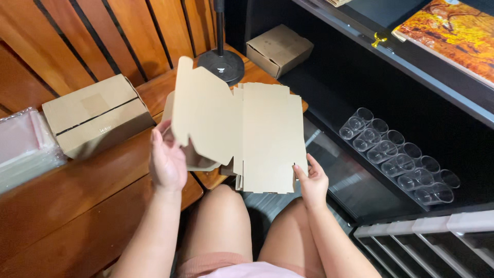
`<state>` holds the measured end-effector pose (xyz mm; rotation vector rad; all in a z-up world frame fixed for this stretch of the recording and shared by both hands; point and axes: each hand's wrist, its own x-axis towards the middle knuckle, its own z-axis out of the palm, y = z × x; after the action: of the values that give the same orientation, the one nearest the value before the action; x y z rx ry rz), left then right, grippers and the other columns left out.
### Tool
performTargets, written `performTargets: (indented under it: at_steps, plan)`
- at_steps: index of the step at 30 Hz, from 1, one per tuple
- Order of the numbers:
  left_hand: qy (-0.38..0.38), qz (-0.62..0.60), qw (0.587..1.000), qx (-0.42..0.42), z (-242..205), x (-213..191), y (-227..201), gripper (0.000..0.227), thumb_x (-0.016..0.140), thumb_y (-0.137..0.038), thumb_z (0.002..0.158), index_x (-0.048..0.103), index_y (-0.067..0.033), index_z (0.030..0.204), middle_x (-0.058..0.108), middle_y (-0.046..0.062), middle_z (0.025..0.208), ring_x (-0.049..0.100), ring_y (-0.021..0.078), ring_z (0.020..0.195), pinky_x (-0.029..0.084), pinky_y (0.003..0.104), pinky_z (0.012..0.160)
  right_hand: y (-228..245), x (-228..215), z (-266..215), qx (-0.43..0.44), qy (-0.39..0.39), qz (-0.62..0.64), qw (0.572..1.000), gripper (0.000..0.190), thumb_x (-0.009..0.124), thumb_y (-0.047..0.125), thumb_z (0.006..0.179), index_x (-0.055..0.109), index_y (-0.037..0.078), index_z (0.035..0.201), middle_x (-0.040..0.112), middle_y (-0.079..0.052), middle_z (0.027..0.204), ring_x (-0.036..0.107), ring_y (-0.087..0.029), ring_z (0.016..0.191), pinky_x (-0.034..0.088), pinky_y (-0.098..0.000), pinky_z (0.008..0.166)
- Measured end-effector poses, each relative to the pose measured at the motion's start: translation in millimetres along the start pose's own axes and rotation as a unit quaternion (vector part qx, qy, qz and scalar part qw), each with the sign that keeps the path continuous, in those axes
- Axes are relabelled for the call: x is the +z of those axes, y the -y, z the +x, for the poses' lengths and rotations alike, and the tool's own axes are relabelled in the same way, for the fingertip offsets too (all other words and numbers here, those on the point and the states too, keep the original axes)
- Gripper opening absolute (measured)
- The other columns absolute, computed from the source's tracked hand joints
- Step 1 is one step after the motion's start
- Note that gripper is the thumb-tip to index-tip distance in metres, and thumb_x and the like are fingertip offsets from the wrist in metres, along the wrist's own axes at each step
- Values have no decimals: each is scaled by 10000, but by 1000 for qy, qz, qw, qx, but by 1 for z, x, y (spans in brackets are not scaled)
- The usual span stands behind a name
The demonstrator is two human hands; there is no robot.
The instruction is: The person sits on the floor and repeatedly picks up flat cardboard pieces from a stack on their lap, then places them onto a shelf. The hands handle the cardboard pieces one at a time, moving them from the lap to the shelf repeatedly.
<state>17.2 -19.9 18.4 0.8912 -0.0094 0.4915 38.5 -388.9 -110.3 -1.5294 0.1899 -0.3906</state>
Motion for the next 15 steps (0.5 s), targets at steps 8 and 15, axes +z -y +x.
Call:
performTargets:
  at_steps: [8,15]
  plan:
    - [183,226,946,-142,-13,68,46,583,384,-536,1072,658,-129,1386,673,119,1392,599,292,1329,505,414,1069,-16,-3,3,-5,4,23,1000,530,736,-27,926,604,9,1439,718,-119,828,677,-112,712,604,-241,702]
    - [188,515,816,-182,-4,48,107,535,768,-535,891,689,-279,1354,634,106,1425,607,259,1333,480,411,1126,20,3,-8,54,3,84,995,432,574,-18,1012,621,30,1439,710,-79,809,669,-111,705,614,-262,688]
